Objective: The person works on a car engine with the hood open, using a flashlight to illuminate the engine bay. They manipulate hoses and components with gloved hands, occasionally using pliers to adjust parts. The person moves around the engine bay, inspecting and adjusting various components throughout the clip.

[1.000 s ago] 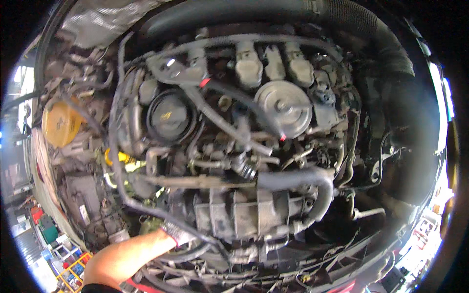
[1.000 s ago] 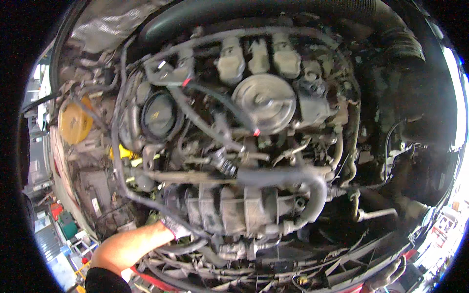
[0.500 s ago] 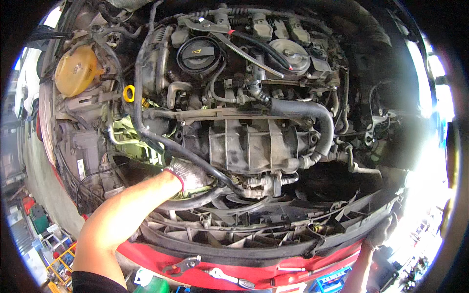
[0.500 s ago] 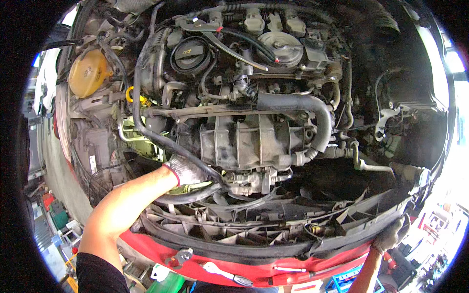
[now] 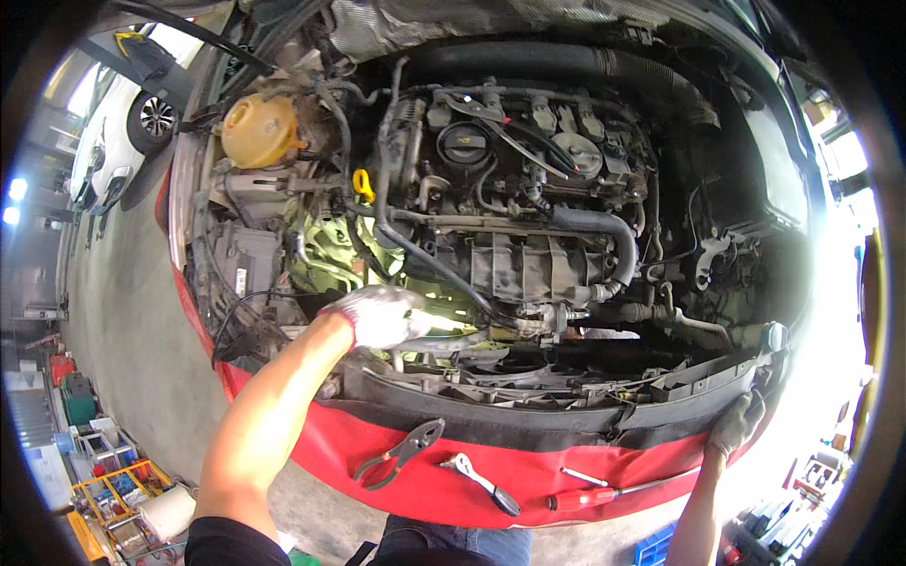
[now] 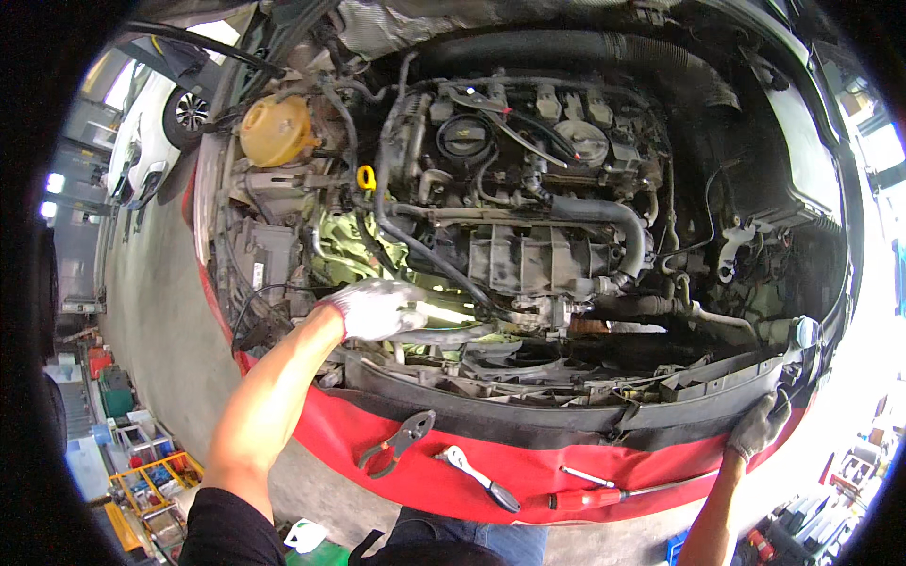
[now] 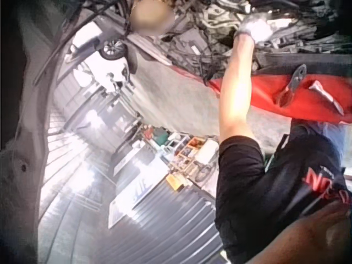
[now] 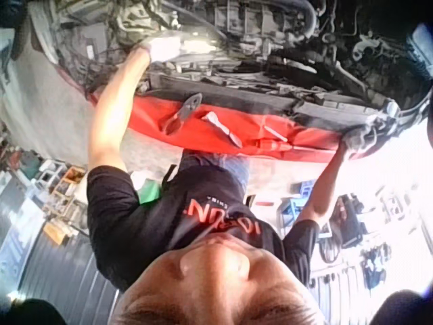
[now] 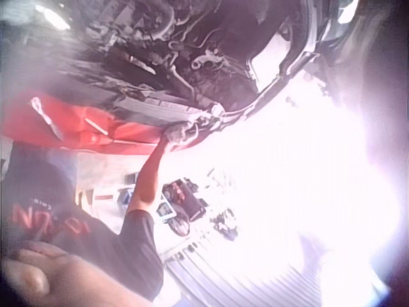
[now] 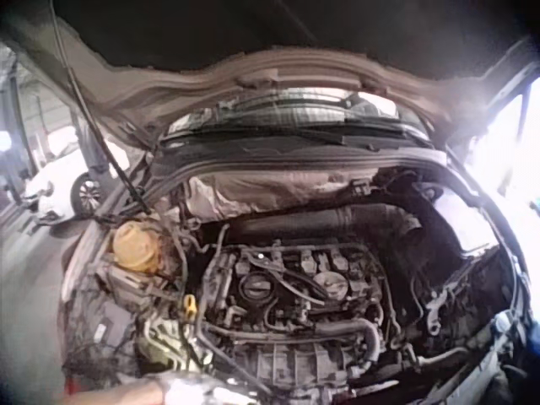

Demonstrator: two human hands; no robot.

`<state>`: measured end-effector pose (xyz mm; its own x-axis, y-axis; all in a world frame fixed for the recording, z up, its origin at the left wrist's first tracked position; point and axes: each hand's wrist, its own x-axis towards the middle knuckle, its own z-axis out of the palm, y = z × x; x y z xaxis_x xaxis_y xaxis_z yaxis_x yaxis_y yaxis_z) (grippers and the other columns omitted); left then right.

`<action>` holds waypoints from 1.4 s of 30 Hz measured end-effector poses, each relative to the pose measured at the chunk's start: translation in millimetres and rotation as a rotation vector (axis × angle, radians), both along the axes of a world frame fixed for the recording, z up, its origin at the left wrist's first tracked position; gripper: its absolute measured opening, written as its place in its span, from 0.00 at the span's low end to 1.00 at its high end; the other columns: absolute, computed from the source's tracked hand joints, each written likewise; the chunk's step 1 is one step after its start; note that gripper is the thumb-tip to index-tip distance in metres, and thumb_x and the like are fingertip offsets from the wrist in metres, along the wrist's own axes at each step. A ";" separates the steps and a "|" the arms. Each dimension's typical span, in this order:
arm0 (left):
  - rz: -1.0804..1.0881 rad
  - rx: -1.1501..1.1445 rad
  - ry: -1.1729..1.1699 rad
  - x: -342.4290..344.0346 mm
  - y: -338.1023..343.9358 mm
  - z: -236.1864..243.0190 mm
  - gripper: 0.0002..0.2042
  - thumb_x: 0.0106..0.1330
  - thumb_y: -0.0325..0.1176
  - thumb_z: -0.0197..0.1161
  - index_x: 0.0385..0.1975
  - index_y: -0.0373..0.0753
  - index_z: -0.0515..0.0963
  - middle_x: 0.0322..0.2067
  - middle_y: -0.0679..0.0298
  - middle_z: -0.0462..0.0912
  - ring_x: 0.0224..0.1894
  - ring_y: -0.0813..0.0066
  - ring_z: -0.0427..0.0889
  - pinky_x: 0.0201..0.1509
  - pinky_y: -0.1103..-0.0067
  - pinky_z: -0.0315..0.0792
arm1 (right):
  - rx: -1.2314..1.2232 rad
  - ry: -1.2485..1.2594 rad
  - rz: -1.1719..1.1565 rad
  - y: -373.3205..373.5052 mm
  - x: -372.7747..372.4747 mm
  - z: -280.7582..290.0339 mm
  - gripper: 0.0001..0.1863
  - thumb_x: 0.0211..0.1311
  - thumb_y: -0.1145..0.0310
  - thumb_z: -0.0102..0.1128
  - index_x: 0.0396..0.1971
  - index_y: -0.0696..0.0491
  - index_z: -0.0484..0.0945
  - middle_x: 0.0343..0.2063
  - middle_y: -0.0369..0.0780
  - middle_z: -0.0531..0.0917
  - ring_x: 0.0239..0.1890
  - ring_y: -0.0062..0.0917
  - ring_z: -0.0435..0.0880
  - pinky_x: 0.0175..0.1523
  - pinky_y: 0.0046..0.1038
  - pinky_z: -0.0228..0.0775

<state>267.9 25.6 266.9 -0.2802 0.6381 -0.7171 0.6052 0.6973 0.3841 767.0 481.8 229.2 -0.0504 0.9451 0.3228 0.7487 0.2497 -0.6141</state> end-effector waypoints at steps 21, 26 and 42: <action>0.347 0.589 0.851 89.7 -89.3 7.5 0.13 0.65 0.43 0.62 0.22 0.43 0.83 0.26 0.61 0.85 0.33 0.58 0.84 0.54 0.62 0.72 | 0.077 -0.102 0.060 27.0 16.2 -13.3 0.24 0.73 0.54 0.51 0.56 0.59 0.75 0.51 0.46 0.81 0.54 0.36 0.79 0.63 0.33 0.65; 0.352 0.576 0.841 91.6 -90.4 10.4 0.13 0.64 0.42 0.63 0.22 0.42 0.83 0.27 0.60 0.85 0.34 0.57 0.83 0.55 0.62 0.72 | 0.038 -0.045 0.020 13.3 4.6 -9.9 0.23 0.72 0.57 0.53 0.55 0.60 0.75 0.51 0.46 0.81 0.53 0.35 0.79 0.62 0.33 0.66; 0.374 0.539 0.835 90.3 -93.1 1.6 0.18 0.64 0.48 0.63 0.24 0.40 0.84 0.27 0.58 0.86 0.34 0.55 0.83 0.54 0.63 0.73 | 0.025 -0.039 0.033 16.2 5.0 -5.7 0.22 0.71 0.55 0.53 0.52 0.59 0.78 0.48 0.46 0.85 0.50 0.34 0.81 0.58 0.32 0.69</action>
<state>358.1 -67.5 268.5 -0.7975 0.5856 0.1452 0.6018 0.7553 0.2594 772.0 498.1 223.5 -0.0946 0.9342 0.3439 0.7626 0.2901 -0.5781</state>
